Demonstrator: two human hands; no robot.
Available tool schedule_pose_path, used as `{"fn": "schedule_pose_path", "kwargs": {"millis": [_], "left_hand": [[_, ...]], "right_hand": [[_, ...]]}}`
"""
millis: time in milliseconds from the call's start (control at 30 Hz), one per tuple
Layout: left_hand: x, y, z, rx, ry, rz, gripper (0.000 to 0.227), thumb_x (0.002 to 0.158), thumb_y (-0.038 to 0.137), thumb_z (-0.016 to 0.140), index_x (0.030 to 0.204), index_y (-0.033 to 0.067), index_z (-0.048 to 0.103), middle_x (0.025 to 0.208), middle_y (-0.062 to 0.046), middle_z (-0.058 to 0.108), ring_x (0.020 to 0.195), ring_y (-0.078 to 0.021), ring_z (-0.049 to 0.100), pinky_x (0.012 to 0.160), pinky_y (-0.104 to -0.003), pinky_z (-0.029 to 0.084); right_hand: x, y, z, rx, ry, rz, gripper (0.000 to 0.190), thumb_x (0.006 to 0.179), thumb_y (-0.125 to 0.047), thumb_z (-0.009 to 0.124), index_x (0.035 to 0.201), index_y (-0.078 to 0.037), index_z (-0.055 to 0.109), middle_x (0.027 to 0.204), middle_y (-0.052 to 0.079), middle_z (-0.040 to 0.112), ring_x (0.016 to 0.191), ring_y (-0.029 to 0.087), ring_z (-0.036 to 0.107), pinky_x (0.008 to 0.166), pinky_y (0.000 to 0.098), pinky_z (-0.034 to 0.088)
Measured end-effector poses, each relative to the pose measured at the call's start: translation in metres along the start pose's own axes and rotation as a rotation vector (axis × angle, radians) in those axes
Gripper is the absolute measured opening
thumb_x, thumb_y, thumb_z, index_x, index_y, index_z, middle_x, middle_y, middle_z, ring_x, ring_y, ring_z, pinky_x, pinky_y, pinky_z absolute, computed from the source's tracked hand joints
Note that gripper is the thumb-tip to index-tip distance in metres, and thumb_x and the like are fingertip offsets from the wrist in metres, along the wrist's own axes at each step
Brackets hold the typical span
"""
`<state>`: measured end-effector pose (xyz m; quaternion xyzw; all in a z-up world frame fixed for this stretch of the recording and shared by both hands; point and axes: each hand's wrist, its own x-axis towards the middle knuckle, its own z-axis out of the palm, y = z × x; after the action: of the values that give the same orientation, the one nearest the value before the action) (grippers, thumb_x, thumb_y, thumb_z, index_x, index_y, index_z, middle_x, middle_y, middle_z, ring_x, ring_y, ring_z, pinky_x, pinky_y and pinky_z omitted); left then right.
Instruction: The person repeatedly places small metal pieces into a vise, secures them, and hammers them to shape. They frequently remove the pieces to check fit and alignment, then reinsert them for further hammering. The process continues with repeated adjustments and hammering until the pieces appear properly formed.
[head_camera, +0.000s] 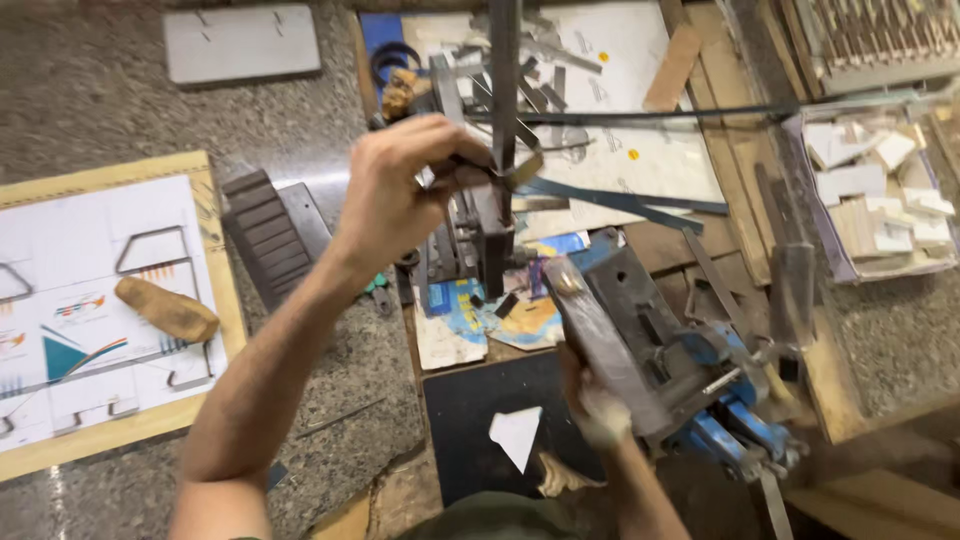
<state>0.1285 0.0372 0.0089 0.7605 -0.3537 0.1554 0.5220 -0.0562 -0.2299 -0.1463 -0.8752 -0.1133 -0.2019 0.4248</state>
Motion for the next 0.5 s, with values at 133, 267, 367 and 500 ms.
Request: {"fn": "schedule_pose_path", "kwargs": {"millis": [133,267,367,500], "left_hand": [[-0.036,0.028,0.010,-0.595,-0.007,-0.305,0.010,0.099,-0.001,0.069,0.107,0.0048,0.073,0.093,-0.006,0.076,0.068,-0.0101,0.065,0.054,-0.024,0.049],[-0.075,0.060,0.034,-1.164,0.066,-0.455,0.018,0.098,0.003,0.074,0.115,0.0032,0.069,0.098,-0.007,0.073,0.083,-0.0128,0.071,0.072,-0.028,0.059],[-0.104,0.076,0.049,-1.340,0.169,-0.573,0.025,0.096,0.004,0.076,0.119,0.0026,0.064,0.099,-0.007,0.071,0.087,-0.0135,0.071,0.073,-0.027,0.058],[-0.133,0.093,0.058,-1.383,0.277,-0.657,0.039,0.091,0.003,0.076,0.126,0.0066,0.059,0.101,-0.005,0.070,0.088,-0.0148,0.072,0.078,-0.029,0.061]], "right_hand": [[-0.087,-0.005,-0.018,0.482,-0.088,0.887,0.067,0.098,-0.017,0.062,0.160,-0.029,0.038,0.073,0.000,0.057,0.052,0.011,0.047,0.046,0.0286,0.041],[-0.111,0.010,-0.027,0.612,-0.205,1.297,0.069,0.093,-0.019,0.067,0.157,-0.035,0.045,0.065,0.003,0.052,0.047,0.012,0.040,0.042,0.0299,0.036],[-0.110,0.011,-0.040,-0.153,-0.457,1.011,0.064,0.097,-0.036,0.069,0.157,-0.037,0.047,0.072,0.017,0.065,0.057,0.021,0.057,0.059,0.0358,0.051],[-0.107,-0.024,-0.027,-0.680,-0.338,0.232,0.065,0.093,-0.044,0.066,0.152,-0.028,0.044,0.121,0.016,0.059,0.095,0.036,0.067,0.079,0.0436,0.056]]}}
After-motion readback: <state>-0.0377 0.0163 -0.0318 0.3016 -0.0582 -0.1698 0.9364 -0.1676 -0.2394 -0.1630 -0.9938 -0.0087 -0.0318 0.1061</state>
